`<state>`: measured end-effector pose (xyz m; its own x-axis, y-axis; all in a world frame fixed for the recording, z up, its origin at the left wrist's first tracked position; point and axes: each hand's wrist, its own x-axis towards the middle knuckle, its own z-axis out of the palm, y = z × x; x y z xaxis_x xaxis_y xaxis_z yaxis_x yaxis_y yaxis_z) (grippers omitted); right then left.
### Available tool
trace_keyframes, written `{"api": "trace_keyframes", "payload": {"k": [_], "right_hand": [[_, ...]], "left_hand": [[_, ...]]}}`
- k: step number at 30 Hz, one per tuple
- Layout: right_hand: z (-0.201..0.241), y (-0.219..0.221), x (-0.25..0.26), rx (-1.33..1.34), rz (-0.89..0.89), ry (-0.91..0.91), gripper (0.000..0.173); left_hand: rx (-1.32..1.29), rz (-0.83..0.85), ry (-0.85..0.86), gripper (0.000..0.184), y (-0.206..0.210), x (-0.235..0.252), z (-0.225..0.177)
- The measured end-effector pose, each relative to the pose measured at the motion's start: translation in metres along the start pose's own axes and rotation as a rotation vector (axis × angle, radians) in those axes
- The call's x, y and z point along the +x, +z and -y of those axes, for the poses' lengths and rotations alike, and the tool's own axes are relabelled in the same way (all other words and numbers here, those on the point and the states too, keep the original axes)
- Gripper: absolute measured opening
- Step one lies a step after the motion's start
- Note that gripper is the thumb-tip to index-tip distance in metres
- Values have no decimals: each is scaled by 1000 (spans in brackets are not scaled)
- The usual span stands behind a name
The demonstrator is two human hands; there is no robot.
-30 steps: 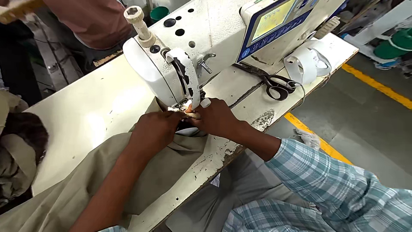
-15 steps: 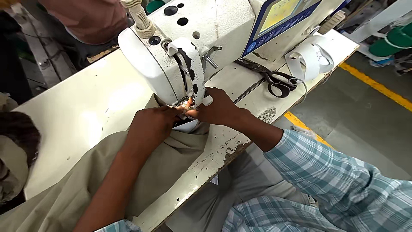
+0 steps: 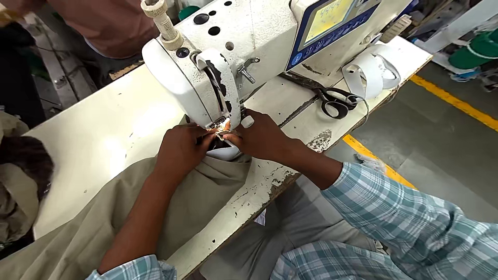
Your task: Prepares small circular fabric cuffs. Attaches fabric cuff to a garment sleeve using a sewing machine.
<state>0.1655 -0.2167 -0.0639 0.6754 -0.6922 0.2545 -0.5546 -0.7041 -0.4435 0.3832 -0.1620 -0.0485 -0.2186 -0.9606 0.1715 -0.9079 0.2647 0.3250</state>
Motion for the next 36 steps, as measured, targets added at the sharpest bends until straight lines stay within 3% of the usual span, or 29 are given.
{"api": "trace_keyframes", "payload": {"k": [4,13,16,21,28,32,34,36], "right_hand": [[-4,3,4,32,0,67,46],[0,15,1,126,-222,30,9],[-4,19,-1,130,-256,-79,9],[-5,19,-3,124,-249,-167,8],[1,20,-5,22,-239,-201,12],[6,6,-11,15,-130,-226,12],[5,6,-12,11,-151,-248,12],[3,8,-12,17,-202,-265,14]], "left_hand": [[-72,-18,-78,23,4,2,2],[-115,-93,-62,17,6,0,5],[-130,-99,-61,13,6,-1,4],[-123,-81,-50,27,7,-2,5],[-130,10,-140,7,0,0,-4],[-120,7,-88,19,2,-1,3],[-117,-20,-84,25,5,-1,4],[-130,-32,-86,20,5,-1,3]]}}
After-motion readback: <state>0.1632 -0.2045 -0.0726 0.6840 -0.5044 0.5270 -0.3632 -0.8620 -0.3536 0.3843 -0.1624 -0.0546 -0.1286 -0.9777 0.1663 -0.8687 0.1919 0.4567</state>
